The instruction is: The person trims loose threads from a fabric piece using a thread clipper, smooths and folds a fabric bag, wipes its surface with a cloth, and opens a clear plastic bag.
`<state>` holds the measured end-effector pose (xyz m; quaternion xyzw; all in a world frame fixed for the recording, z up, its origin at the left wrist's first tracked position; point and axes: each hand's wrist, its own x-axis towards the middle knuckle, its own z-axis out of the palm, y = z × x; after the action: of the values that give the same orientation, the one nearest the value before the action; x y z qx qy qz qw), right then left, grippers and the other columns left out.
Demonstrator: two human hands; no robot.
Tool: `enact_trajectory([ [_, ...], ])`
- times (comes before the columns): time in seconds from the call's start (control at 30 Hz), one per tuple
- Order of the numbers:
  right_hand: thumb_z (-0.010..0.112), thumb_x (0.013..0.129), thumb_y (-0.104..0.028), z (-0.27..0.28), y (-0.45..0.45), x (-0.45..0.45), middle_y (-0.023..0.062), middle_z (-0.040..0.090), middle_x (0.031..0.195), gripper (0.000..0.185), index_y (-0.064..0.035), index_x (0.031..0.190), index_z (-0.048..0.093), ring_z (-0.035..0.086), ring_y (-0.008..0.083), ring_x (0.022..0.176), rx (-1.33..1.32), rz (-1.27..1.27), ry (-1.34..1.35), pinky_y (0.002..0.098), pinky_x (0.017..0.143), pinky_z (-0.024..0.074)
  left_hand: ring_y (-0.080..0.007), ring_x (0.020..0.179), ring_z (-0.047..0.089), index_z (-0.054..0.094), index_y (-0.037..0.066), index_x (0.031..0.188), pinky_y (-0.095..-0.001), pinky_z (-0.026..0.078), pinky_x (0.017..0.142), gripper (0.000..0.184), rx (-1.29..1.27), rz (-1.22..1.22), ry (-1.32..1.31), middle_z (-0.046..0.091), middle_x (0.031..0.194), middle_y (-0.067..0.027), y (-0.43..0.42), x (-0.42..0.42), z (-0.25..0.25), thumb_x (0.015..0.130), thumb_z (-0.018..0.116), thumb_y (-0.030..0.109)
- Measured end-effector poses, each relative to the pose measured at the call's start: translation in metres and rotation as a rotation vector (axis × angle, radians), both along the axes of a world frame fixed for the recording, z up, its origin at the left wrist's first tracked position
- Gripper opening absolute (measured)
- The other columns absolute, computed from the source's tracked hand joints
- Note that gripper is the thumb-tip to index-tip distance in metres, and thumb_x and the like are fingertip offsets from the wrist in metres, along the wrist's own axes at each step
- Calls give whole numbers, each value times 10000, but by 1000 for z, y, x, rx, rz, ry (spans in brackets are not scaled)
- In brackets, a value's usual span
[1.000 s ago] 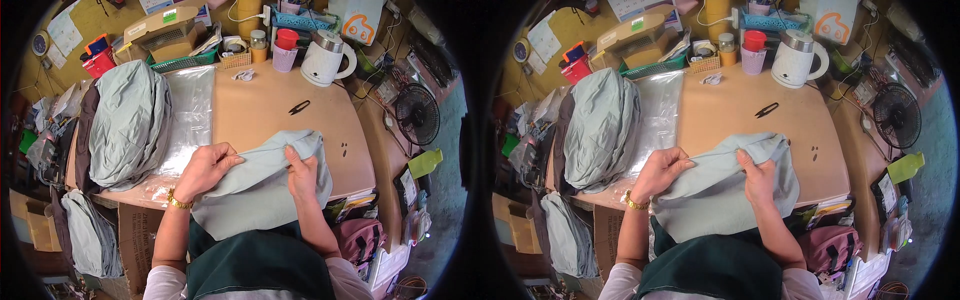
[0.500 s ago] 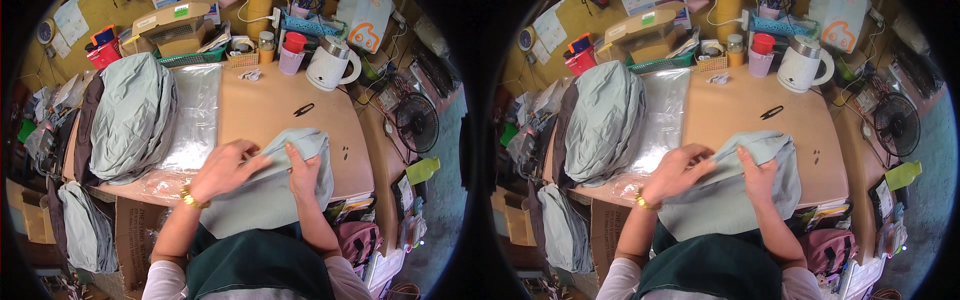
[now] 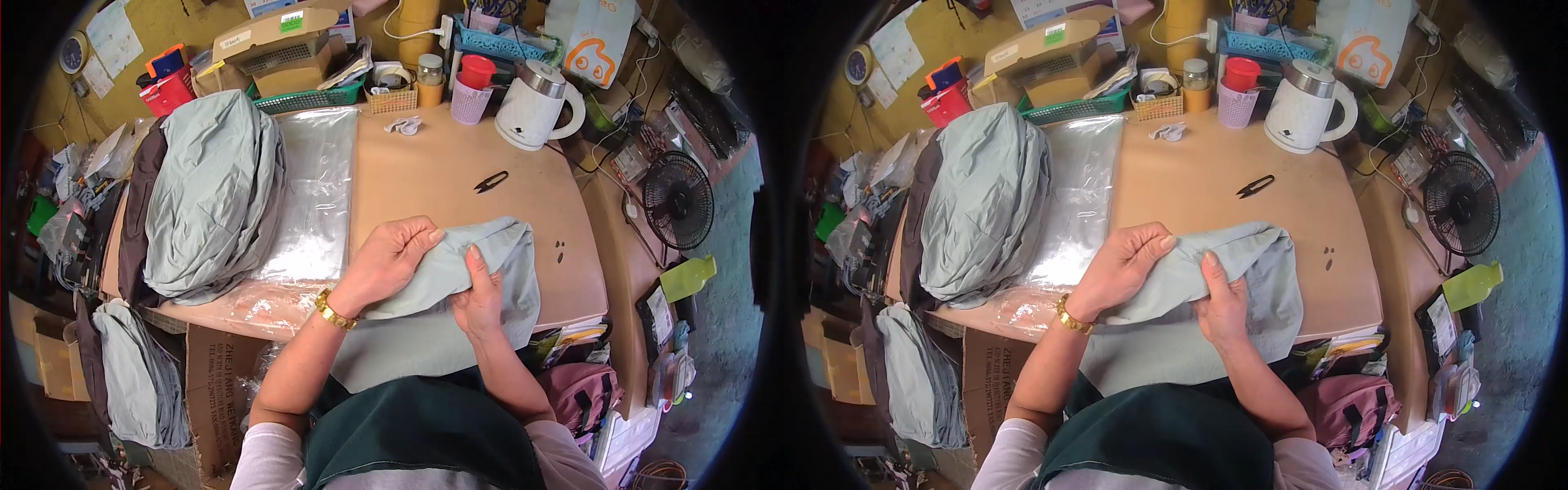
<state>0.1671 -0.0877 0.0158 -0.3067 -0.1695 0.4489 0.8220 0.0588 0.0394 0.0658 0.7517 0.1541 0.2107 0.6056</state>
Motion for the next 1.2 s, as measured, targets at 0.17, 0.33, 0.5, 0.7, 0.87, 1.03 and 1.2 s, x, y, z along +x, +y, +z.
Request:
enact_trajectory([
  [0.17, 641, 936, -127, -10, 6, 1, 70, 621, 1123, 298, -12, 1201, 567, 590, 162, 1041, -93, -98, -476, 322, 859, 502, -77, 647, 422, 622, -32, 884, -286, 411, 581, 305, 330, 89, 193, 497, 652, -57, 4, -12, 14, 947, 631, 267],
  [0.33, 674, 917, -141, -5, 12, 40, 71, 646, 1099, 283, -3, 1147, 586, 618, 171, 1005, -88, -132, -150, 319, 855, 507, -118, 594, 450, 650, -35, 868, -318, 427, 569, 314, 149, -93, 352, 550, 624, -62, 28, -54, 0, 925, 653, 273],
  [0.5, 646, 938, -190, 1, 14, 41, 88, 681, 903, 243, -3, 1088, 603, 674, 184, 758, -70, 243, 32, 324, 676, 547, -30, 672, 467, 668, -20, 906, -230, 418, 592, 265, 24, 100, 246, 585, 721, 57, 17, -58, -10, 969, 616, 232],
  [0.7, 619, 952, -205, 2, 13, 14, 103, 641, 669, 225, 18, 924, 634, 616, 164, 541, -241, 345, -196, 294, 475, 487, -33, 662, 488, 682, -5, 922, -242, 438, 601, 254, -222, 145, 108, 613, 708, 29, 10, -49, -26, 964, 609, 235],
  [0.87, 610, 954, -196, 10, -1, 3, 61, 563, 566, 237, 21, 865, 579, 529, 123, 439, -232, 321, -1111, 267, 424, 427, -28, 687, 503, 658, 3, 857, -227, 437, 612, 204, -207, 211, 123, 634, 736, 23, 11, -46, -21, 942, 640, 188],
  [1.03, 598, 952, -182, 14, 17, -18, 37, 559, 534, 276, -6, 741, 622, 556, 109, 511, -407, 248, -1005, 277, 548, 473, -41, 696, 498, 627, 13, 817, -244, 437, 609, 160, -72, 271, -27, 608, 721, 10, 1, -33, -32, 897, 684, 140],
  [1.2, 616, 911, -128, 36, -8, 1, 93, 659, 745, 129, -18, 848, 638, 664, 179, 735, -119, 770, -972, 318, 688, 524, -214, 849, 586, 586, -15, 1065, -340, 480, 769, 288, 352, 634, -31, 632, 943, -128, 51, -43, -51, 885, 682, 188],
])
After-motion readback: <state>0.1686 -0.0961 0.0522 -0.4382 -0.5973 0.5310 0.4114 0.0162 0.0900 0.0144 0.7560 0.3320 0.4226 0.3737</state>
